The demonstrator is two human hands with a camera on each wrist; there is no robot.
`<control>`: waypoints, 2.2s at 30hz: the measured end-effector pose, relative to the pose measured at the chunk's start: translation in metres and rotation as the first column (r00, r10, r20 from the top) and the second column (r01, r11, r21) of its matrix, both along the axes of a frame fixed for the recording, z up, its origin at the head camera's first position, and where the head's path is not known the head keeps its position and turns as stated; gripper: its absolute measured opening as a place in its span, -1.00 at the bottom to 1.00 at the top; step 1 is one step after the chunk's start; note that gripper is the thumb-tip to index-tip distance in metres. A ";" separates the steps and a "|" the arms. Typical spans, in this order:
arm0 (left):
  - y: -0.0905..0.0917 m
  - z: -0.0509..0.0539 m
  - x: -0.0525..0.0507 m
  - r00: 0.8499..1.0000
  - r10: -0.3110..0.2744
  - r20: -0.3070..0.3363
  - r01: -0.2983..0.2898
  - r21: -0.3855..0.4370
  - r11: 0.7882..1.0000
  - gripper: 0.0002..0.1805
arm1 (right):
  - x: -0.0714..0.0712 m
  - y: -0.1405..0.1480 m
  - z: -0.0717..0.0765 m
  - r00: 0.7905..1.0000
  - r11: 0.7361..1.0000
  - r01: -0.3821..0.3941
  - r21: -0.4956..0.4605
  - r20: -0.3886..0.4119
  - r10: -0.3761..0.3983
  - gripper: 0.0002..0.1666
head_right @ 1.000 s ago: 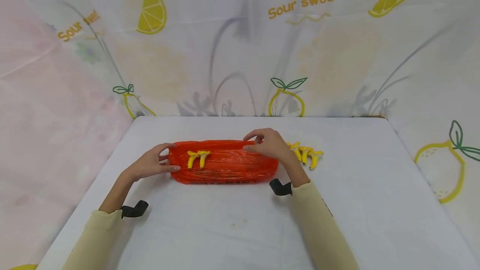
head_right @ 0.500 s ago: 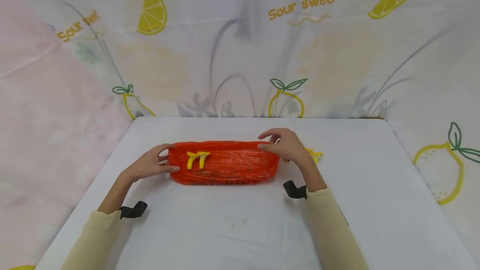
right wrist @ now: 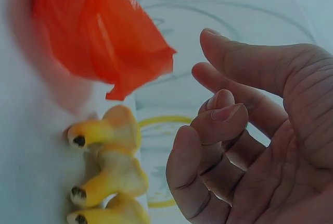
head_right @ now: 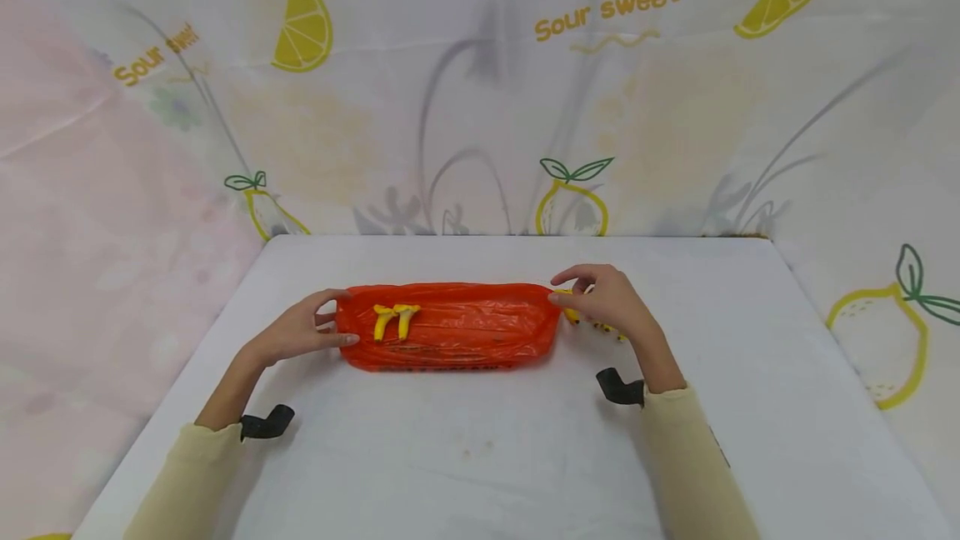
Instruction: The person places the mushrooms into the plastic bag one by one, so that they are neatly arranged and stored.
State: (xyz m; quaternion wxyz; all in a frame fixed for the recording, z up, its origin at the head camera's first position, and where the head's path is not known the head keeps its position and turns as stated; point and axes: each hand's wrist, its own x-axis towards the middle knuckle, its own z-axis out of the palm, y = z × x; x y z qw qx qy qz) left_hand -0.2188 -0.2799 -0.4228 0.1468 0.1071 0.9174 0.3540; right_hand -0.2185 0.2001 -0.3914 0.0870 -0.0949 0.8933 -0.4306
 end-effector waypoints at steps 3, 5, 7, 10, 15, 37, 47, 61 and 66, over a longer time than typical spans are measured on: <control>-0.001 0.000 0.000 1.000 0.000 -0.005 0.000 -0.003 1.000 -0.04 | 0.003 0.007 -0.001 1.000 1.000 0.014 0.012 0.000 -0.014 -0.57; -0.001 0.000 0.000 1.000 -0.002 -0.007 0.002 -0.005 1.000 -0.05 | 0.004 0.011 -0.003 1.000 0.999 0.026 0.022 0.008 -0.027 -0.54; -0.002 0.000 0.000 1.000 -0.002 -0.002 0.002 -0.004 1.000 -0.05 | 0.005 0.015 -0.004 0.999 0.999 0.037 0.035 0.019 -0.038 -0.51; -0.002 0.000 0.001 1.000 -0.001 0.001 0.001 -0.007 1.000 -0.05 | 0.007 0.021 -0.005 0.998 0.998 0.052 0.046 0.033 -0.054 -0.50; -0.002 -0.001 0.001 1.000 -0.004 -0.007 0.004 -0.004 1.000 -0.05 | 0.011 0.029 -0.007 0.996 0.996 0.070 0.056 0.052 -0.073 -0.47; -0.001 -0.002 0.000 1.000 -0.016 -0.012 0.016 -0.004 1.000 -0.06 | 0.020 0.067 -0.023 0.992 0.985 0.122 0.121 0.023 -0.125 -0.46; 0.000 -0.002 0.000 1.000 -0.018 -0.011 0.018 -0.009 1.000 -0.08 | 0.021 0.071 -0.032 0.980 0.967 0.198 0.159 -0.019 -0.198 -0.45; 0.000 -0.001 -0.001 1.000 -0.019 -0.010 0.019 -0.004 1.000 -0.07 | 0.025 0.078 -0.033 0.971 0.936 0.237 0.259 -0.091 -0.221 -0.61; 0.000 -0.001 -0.001 1.000 -0.014 -0.012 0.014 -0.009 1.000 -0.06 | 0.026 0.079 -0.031 0.969 0.918 0.243 0.314 -0.133 -0.210 -0.67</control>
